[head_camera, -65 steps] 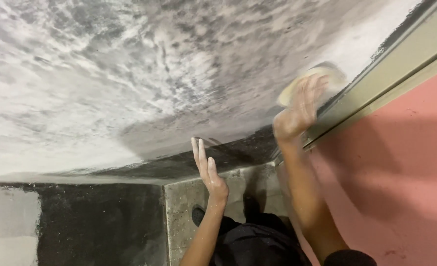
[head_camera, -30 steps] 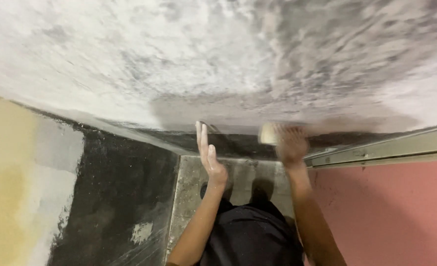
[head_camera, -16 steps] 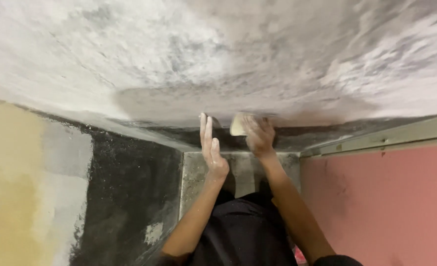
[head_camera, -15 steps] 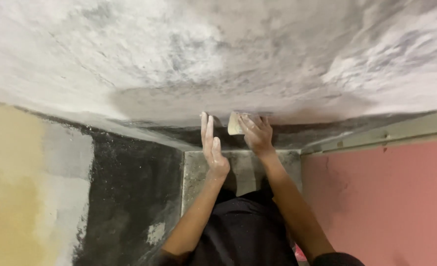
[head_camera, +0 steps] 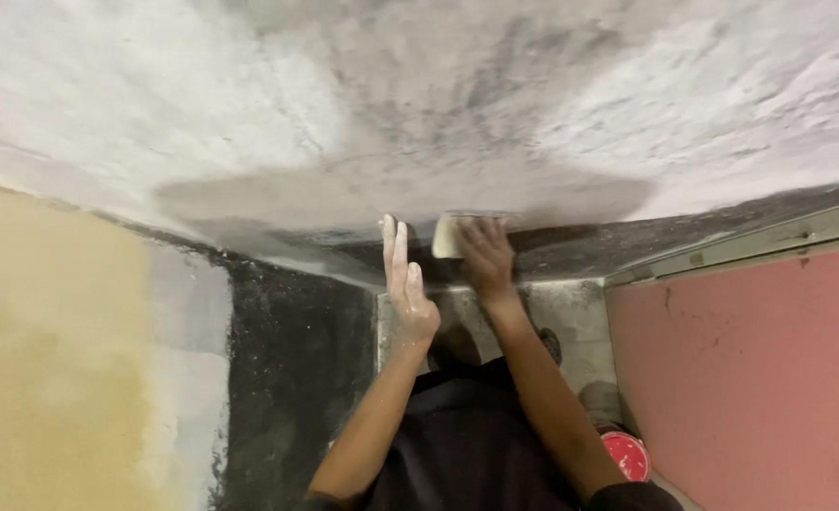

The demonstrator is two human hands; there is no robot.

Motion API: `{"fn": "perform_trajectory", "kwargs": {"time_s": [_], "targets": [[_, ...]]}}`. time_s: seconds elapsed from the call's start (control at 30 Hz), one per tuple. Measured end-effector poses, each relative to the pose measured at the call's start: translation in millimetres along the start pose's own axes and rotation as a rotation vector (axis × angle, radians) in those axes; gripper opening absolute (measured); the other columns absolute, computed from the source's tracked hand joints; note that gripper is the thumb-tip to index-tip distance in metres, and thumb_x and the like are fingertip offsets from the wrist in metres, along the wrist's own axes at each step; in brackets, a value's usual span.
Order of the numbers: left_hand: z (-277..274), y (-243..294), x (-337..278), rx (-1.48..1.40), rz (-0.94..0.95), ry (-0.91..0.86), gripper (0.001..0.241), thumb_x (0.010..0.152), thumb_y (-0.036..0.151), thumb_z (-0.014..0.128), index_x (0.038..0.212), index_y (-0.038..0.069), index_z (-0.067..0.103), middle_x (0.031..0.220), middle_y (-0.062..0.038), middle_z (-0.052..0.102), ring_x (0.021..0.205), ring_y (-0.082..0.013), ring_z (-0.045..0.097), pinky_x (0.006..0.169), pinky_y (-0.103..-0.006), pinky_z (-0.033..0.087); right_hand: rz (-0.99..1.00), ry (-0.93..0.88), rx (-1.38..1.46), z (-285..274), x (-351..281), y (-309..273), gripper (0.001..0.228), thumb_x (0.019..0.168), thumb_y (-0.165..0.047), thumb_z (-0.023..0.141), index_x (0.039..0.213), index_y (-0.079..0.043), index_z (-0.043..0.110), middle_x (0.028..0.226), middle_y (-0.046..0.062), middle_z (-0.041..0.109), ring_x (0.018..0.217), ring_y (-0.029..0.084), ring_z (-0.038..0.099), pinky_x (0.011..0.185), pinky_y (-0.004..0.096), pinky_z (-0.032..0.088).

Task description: The person sands the plastered wall using sandpaper while feeling the wall surface by hand.

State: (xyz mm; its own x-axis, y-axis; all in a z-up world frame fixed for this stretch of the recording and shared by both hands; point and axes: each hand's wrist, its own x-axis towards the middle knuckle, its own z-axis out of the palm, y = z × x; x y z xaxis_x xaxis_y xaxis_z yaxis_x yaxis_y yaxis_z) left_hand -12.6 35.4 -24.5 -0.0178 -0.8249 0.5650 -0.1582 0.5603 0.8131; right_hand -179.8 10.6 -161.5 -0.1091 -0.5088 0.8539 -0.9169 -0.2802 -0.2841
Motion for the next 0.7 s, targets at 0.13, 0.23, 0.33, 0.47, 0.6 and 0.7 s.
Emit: {"fn": "perform_trajectory", "kwargs": {"time_s": [0.13,0.23,0.33,0.47,0.6,0.7], "targets": [[-33,-7,13,0.029,-0.024,0.002,0.054,0.113,0.025,0.028,0.157,-0.006,0.038,0.171,-0.021,0.026,0.163,-0.0352,0.021,0.135,-0.0496,0.018,0.006,0.048,0.030,-4,23,3,0.049,0.110,-0.003,0.045,0.152,-0.027,0.049,0.157,-0.006,0.047,0.152,0.021,0.044,0.130,0.043,0.036],[-52,-11,13,0.065,-0.090,0.015,0.056,0.112,0.025,0.027,0.157,-0.007,0.037,0.171,-0.022,0.024,0.162,-0.0362,0.018,0.134,-0.0498,0.017,0.193,0.232,0.003,-15,23,23,0.043,0.113,0.000,0.042,0.154,-0.013,0.047,0.160,0.011,0.039,0.154,0.033,0.035,0.131,0.051,0.033],[-58,-18,13,0.038,-0.073,0.048,0.056,0.112,0.025,0.027,0.156,-0.007,0.037,0.171,-0.022,0.024,0.162,-0.0358,0.021,0.134,-0.0494,0.019,0.313,0.355,-0.019,1,14,-3,0.041,0.114,0.001,0.040,0.155,-0.003,0.045,0.162,0.022,0.034,0.155,0.041,0.029,0.132,0.055,0.030],[-57,-21,14,0.014,-0.060,0.022,0.055,0.113,0.024,0.027,0.156,-0.009,0.037,0.171,-0.022,0.025,0.162,-0.0363,0.021,0.134,-0.0492,0.019,0.024,-0.068,0.126,18,19,-64,0.047,0.101,0.003,0.048,0.147,-0.006,0.055,0.157,0.011,0.046,0.153,0.029,0.037,0.130,0.052,0.029],[-62,-23,14,0.004,-0.030,0.043,0.055,0.113,0.024,0.026,0.156,-0.008,0.039,0.170,-0.021,0.028,0.162,-0.0360,0.024,0.135,-0.0491,0.020,0.012,-0.057,0.013,-6,26,-33,0.043,0.104,-0.004,0.039,0.138,-0.002,0.064,0.149,0.014,0.057,0.147,0.034,0.046,0.126,0.057,0.030],[-70,-24,16,0.056,-0.053,0.110,0.055,0.114,0.026,0.027,0.156,-0.007,0.040,0.169,-0.021,0.031,0.162,-0.0353,0.025,0.136,-0.0490,0.019,0.214,0.168,-0.089,-52,65,-12,0.046,0.106,-0.008,0.033,0.141,0.006,0.058,0.151,0.019,0.055,0.149,0.040,0.041,0.127,0.060,0.028]]}}
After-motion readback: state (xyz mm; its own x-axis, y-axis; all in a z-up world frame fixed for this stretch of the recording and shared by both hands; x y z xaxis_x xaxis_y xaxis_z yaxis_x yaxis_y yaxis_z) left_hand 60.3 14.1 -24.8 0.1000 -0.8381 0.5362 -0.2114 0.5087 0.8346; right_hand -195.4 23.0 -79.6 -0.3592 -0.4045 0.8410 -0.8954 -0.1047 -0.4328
